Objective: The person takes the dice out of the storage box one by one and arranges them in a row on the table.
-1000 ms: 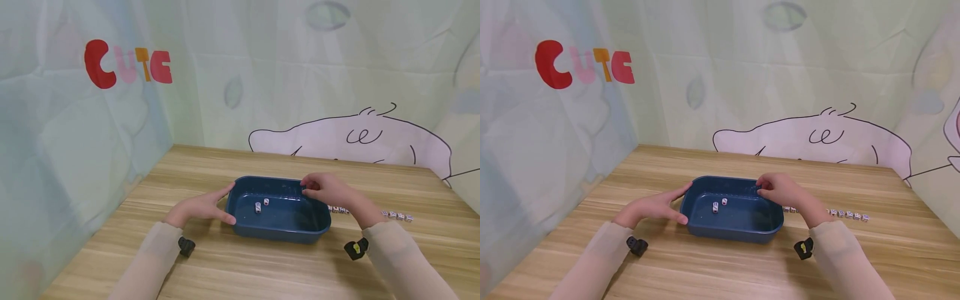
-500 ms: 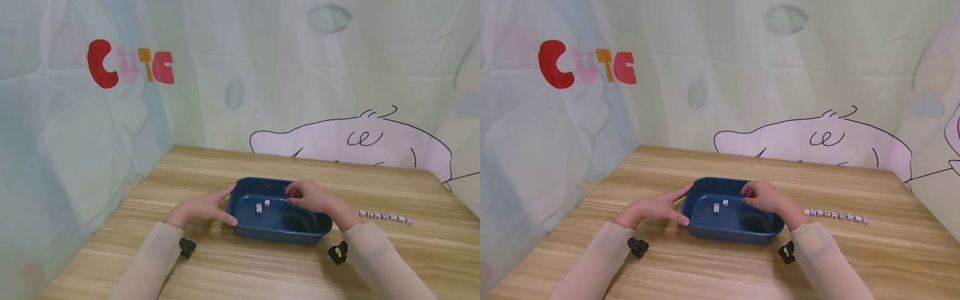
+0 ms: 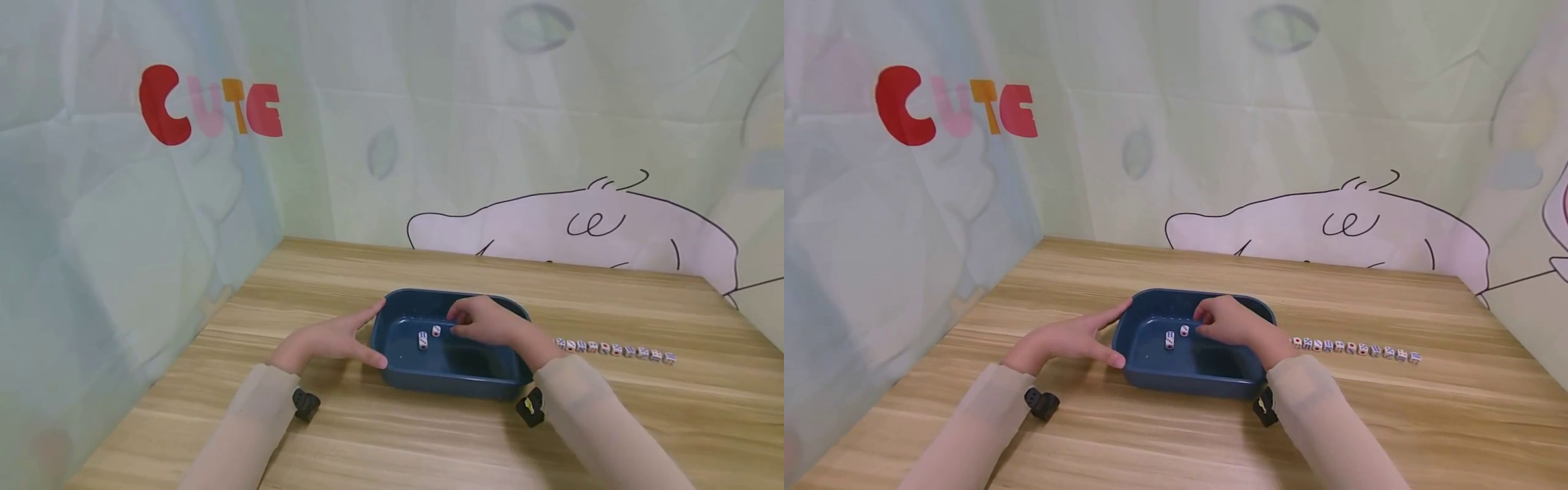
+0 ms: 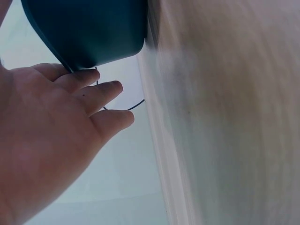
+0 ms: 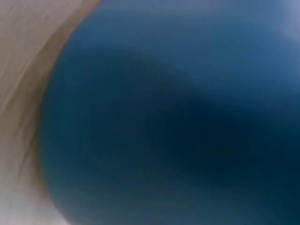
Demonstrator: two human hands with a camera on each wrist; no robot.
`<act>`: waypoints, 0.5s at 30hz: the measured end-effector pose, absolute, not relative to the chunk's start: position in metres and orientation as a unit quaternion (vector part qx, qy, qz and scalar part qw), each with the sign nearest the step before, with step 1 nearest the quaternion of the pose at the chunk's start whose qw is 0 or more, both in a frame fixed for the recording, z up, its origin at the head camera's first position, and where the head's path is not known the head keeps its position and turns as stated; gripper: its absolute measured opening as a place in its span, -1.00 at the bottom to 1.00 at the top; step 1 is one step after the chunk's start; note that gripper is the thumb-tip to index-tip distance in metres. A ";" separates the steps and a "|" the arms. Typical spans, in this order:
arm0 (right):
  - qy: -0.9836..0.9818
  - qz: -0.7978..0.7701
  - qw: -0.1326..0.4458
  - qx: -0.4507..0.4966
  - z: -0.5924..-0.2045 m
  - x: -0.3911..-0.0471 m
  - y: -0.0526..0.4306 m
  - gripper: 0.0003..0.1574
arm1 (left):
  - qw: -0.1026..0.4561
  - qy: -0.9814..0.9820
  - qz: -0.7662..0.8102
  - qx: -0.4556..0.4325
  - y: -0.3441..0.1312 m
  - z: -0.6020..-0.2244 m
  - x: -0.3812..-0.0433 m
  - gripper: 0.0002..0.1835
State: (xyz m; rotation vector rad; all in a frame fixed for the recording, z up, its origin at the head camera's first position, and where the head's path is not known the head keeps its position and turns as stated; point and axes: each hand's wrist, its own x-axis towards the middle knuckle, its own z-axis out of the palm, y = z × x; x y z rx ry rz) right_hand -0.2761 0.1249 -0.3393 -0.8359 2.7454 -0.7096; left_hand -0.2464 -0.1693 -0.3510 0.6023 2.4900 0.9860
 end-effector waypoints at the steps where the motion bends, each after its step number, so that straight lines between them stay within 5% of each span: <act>1: 0.925 -0.238 0.095 -0.282 -0.340 -0.277 0.124 -0.75 | 0.197 0.889 0.353 0.216 -0.169 -0.351 -0.246 0.21; 15: 0.932 -0.205 0.120 -0.274 -0.344 -0.280 0.109 -0.71 | 0.196 0.888 0.350 0.224 -0.170 -0.349 -0.246 0.21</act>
